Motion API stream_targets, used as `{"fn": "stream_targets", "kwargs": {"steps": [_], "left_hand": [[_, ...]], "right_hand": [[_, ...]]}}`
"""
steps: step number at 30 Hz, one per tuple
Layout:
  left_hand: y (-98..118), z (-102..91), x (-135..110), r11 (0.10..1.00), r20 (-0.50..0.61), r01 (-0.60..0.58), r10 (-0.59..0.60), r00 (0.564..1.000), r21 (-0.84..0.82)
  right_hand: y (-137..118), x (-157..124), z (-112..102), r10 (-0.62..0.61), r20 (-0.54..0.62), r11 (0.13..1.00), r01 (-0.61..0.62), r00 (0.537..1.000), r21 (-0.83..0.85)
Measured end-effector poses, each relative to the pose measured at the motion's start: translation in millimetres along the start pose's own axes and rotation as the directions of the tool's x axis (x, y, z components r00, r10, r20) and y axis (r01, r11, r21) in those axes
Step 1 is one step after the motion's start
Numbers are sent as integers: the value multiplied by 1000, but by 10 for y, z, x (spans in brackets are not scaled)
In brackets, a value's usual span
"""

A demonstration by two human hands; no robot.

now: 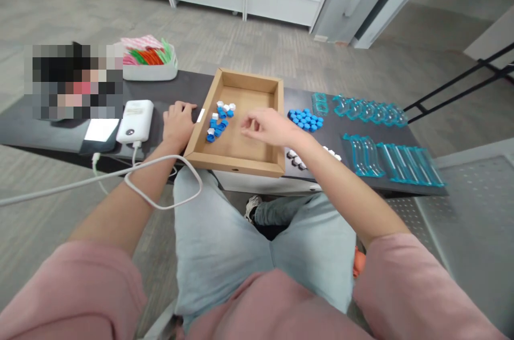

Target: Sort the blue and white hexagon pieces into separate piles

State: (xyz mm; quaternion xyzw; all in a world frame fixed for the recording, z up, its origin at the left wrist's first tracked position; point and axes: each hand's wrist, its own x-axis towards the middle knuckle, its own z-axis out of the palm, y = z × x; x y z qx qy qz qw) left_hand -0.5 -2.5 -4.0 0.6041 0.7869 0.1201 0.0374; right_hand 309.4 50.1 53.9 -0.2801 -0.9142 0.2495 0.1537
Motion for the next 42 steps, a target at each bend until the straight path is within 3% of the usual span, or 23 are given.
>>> {"fn": "stream_targets", "kwargs": {"steps": [3, 6, 13, 19, 22, 25, 28, 33, 37, 42], "left_hand": [[-17, 26, 3, 1000, -5, -10, 10, 1000, -1], [-25, 38, 3, 1000, -4, -8, 8, 1000, 3], [-16, 37, 10, 1000, 5, -11, 11, 1000, 2], [23, -20, -21, 1000, 11, -5, 5, 1000, -10], [39, -58, -40, 1000, 21, -13, 13, 1000, -11], [31, -71, -39, 1000, 44, -28, 29, 999, -9], [3, -50, -15, 999, 43, -38, 38, 998, -6], [-34, -25, 31, 999, 61, -36, 35, 998, 23], [-18, -51, 34, 999, 85, -38, 35, 996, 34], [14, -72, 5, 999, 67, -26, 23, 997, 47]], "right_hand": [[-326, 419, 337, -98, 159, 980, 124, 982, -158], [-461, 642, 572, -92, 253, 937, 169, 963, -304], [-428, 594, 677, -75, 277, 939, 162, 958, -303], [-329, 355, 465, -95, 186, 984, 120, 978, -130], [-164, 6, 148, -76, 64, 994, 81, 995, -79], [141, -504, -287, 33, -72, 994, -40, 997, -100], [560, -1041, -698, 236, -230, 969, -248, 944, -24], [1239, -1646, -1053, 513, -391, 858, -451, 764, 243], [1527, -1752, -1043, 611, -419, 787, -574, 672, 226], [1662, -1627, -934, 655, -407, 718, -692, 637, 74]]}}
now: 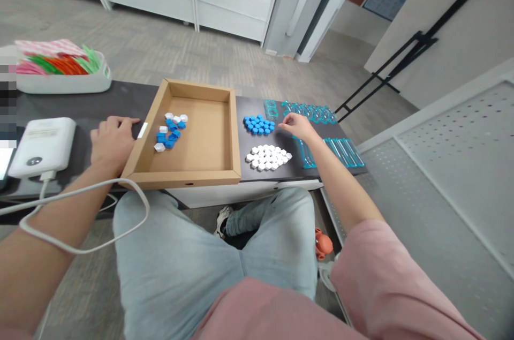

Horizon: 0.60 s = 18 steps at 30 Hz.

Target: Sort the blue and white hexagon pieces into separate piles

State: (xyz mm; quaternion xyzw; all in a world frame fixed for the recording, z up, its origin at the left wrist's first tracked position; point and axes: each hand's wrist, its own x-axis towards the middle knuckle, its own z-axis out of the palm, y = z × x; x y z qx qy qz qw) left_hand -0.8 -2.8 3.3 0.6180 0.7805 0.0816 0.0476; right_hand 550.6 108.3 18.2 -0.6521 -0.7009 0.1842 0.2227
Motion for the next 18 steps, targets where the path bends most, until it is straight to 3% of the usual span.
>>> {"fn": "stream_targets", "kwargs": {"steps": [6, 12, 16, 18], "left_hand": [[-20, 20, 9, 1000, -5, 5, -6, 1000, -11], [-42, 43, 23, 1000, -21, 1, -1, 1000, -25], [-44, 35, 13, 999, -5, -4, 4, 1000, -37], [-42, 40, 11, 999, -6, -7, 7, 1000, -34]], "right_hand": [[-74, 52, 62, 19, 52, 999, -20, 998, 27], [-188, -48, -46, -57, -62, 997, 59, 996, 42], [-604, -175, 88, -249, 6, 959, 246, 969, 141], [-973, -244, 262, -410, 79, 902, 390, 909, 185]]}}
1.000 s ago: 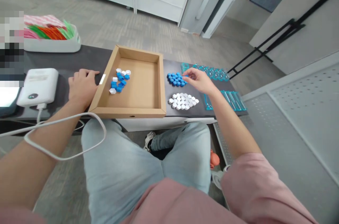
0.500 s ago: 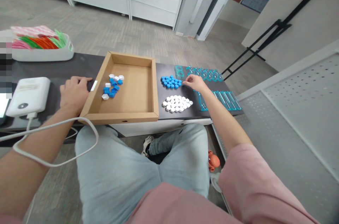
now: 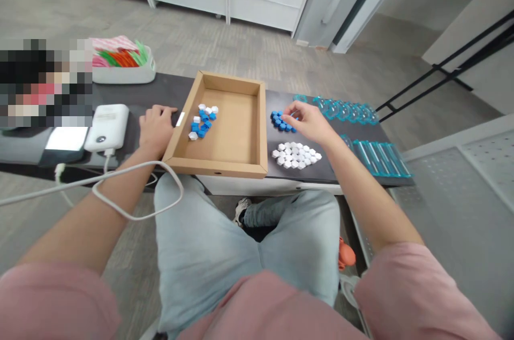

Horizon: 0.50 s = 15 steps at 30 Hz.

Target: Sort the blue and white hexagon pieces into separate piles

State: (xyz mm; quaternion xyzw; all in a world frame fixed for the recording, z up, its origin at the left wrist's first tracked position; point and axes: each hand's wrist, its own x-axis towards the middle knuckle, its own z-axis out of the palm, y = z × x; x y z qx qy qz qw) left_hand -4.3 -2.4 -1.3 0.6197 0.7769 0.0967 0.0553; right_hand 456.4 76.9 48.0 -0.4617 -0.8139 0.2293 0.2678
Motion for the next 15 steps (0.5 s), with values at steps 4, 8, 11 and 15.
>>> {"fn": "stream_targets", "kwargs": {"steps": [4, 8, 11, 15], "left_hand": [[5, 36, 2, 999, -48, 24, -22, 999, 33], [2, 61, 2, 999, -61, 9, -7, 998, 35], [1, 64, -1, 1000, -65, 3, -2, 998, 17], [16, 60, -7, 1000, -62, 3, -2, 998, 9]], "right_hand": [[-703, 353, 655, -303, 245, 952, 305, 921, 30], [-1085, 789, 1346, -373, 409, 901, 430, 833, -56], [-1122, 999, 1669, -330, 475, 879, 449, 816, -162], [-1098, 1044, 1737, -290, 512, 881, 434, 809, -187]]}}
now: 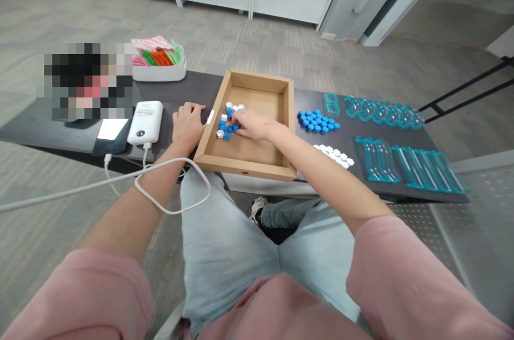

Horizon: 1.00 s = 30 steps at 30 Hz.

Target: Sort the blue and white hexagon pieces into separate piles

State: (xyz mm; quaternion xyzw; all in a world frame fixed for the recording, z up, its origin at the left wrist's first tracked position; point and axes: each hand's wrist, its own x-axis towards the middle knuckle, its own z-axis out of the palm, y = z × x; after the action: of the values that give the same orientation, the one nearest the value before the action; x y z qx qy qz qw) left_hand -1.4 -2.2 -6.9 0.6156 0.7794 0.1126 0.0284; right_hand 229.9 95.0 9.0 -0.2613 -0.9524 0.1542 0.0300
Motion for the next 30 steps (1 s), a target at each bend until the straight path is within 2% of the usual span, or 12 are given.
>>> {"fn": "stream_targets", "kwargs": {"steps": [3, 7, 11, 13, 15, 19, 22, 25, 27, 30], "left_hand": [[13, -15, -6, 1000, 3, 2, -2, 1000, -10], [17, -60, -17, 999, 29, 16, -15, 999, -39], [1, -92, -9, 998, 73, 8, -4, 997, -62], [-7, -92, -1, 999, 80, 5, 0, 997, -55], [-10, -87, 5, 999, 79, 2, 1, 997, -42], [-3, -86, 6, 1000, 71, -3, 4, 997, -17], [5, -93, 6, 1000, 73, -3, 3, 997, -4], [7, -98, 9, 1000, 72, -7, 8, 997, -10], [8, -101, 10, 1000, 66, -3, 4, 998, -17], [11, -105, 4, 1000, 72, 14, -12, 997, -22]], "right_hand": [[-27, -126, -93, 22, -22, 993, -19, 1000, 116], [7, -464, -308, 94, -129, 941, -46, 987, 334], [355, -1081, -602, 232, -251, 916, -125, 940, 381], [647, -1473, -753, 353, -314, 899, -227, 882, 373], [962, -1856, -869, 484, -359, 858, -354, 798, 372], [1440, -2395, -909, 681, -367, 732, -579, 634, 358], [1590, -2533, -801, 773, -324, 633, -696, 546, 339], [1654, -2521, -677, 815, -315, 576, -746, 487, 335], [1695, -2489, -612, 826, -301, 560, -753, 477, 346], [1764, -2456, -535, 835, -248, 551, -744, 491, 379]]}}
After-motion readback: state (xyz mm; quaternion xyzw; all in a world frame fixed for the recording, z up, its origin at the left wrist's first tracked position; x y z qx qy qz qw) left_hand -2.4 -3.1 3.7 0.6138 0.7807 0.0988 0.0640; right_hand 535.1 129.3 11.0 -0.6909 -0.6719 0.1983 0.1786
